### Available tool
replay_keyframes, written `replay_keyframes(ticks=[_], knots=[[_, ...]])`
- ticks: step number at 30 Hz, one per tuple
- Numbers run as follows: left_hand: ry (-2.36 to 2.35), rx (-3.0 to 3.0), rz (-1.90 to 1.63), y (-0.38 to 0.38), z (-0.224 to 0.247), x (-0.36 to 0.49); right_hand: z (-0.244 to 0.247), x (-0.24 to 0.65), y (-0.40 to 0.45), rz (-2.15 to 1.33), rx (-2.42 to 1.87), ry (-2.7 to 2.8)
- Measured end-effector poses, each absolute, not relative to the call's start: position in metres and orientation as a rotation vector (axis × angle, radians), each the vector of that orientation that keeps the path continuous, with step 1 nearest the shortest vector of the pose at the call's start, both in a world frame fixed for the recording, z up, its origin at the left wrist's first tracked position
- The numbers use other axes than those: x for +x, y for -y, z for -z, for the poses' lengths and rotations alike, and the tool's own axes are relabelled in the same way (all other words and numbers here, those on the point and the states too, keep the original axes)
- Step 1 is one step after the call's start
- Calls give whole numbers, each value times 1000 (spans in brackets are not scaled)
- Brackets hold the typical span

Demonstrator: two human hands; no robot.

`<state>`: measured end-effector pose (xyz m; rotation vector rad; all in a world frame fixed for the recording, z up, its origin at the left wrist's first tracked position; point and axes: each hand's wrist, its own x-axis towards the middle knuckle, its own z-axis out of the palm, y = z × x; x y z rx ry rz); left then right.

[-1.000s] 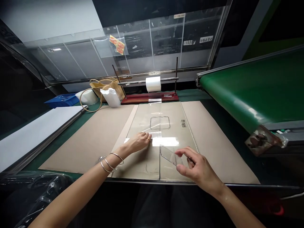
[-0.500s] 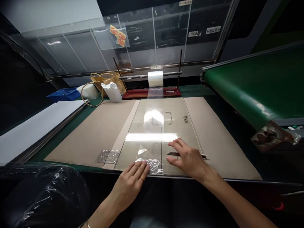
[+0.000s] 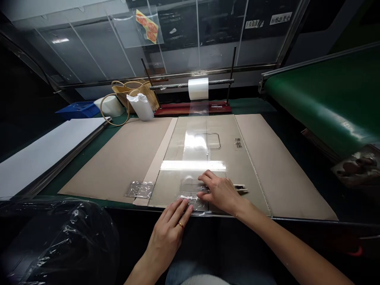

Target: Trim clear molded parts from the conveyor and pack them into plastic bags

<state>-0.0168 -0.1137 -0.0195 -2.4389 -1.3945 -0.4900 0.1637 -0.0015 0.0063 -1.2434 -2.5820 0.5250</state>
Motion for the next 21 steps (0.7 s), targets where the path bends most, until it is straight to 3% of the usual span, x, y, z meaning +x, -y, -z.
replay_keyframes(ticks=[13, 21], knots=[[1356, -2503, 538, 109, 16, -22, 0, 160, -8, -518, -1239, 2616], [1423, -2476, 622, 109, 19, -23, -15, 167, 12, -182, -1346, 2665]])
